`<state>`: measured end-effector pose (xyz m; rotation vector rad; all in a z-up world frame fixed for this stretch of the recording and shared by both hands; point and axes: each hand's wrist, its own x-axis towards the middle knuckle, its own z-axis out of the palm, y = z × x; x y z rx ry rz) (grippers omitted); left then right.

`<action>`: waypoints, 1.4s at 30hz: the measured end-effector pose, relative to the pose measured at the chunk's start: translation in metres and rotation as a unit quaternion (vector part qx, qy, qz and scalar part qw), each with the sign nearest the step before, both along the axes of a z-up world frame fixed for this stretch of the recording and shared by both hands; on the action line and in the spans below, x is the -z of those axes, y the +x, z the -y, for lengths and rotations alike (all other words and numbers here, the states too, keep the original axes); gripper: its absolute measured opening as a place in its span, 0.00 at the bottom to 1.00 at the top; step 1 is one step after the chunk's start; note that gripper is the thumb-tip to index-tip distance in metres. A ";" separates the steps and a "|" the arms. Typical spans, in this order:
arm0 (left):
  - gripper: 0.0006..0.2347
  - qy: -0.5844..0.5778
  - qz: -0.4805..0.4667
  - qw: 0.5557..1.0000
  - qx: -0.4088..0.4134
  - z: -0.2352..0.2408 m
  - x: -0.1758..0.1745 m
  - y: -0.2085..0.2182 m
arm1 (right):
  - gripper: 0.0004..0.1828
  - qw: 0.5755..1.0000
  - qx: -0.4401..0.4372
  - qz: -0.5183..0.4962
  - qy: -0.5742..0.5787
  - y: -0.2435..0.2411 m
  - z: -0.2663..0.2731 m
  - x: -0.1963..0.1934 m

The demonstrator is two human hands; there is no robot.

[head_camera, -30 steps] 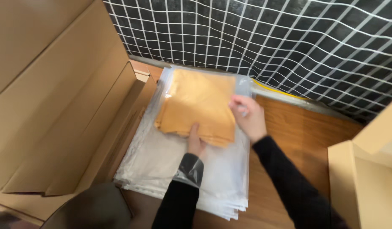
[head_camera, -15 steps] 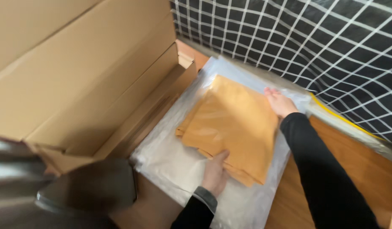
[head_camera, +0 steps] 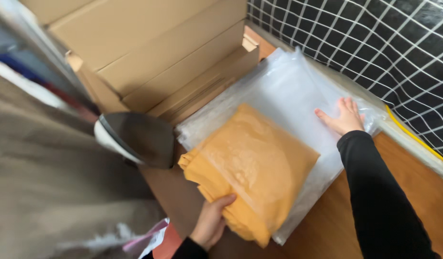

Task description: The person unpacks a black garment from a plastic bag, places it on a hanger, and hangs it on a clothing rack. They then move a cardboard box to a stack, unpack a yellow garment from a box, place it on a hanger, and hang it on the rack. Finally, they move another box and unpack a yellow item from a plastic bag.

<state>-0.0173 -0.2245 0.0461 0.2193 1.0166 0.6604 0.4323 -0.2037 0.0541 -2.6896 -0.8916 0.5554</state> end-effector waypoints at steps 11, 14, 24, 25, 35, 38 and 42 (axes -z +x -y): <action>0.29 -0.051 -0.053 0.995 -0.072 0.035 -0.188 -0.126 | 0.64 0.947 -0.035 0.271 0.170 -0.019 0.019 0.038; 0.26 -0.008 -0.061 0.995 -0.073 0.044 -0.193 -0.151 | 0.43 0.869 -0.095 0.417 0.248 -0.038 0.021 0.055; 0.22 0.065 -0.083 0.994 0.028 0.039 -0.244 -0.165 | 0.17 0.912 -0.250 0.187 0.265 -0.201 0.071 0.094; 0.22 0.068 -0.081 0.994 0.039 0.036 -0.252 -0.157 | 0.17 0.914 -0.239 0.193 0.265 -0.210 0.076 0.086; 0.25 0.209 0.067 0.922 0.319 -0.060 -0.229 -0.033 | 0.42 0.590 0.219 -0.635 0.447 -0.284 0.138 -0.072; 0.23 0.249 0.040 0.867 0.430 -0.106 -0.227 0.002 | 0.30 0.579 0.269 -0.589 0.495 -0.268 0.151 -0.067; 0.22 0.316 -0.069 0.824 0.464 -0.163 -0.191 0.057 | 0.26 0.617 0.322 -0.492 0.522 -0.259 0.142 -0.085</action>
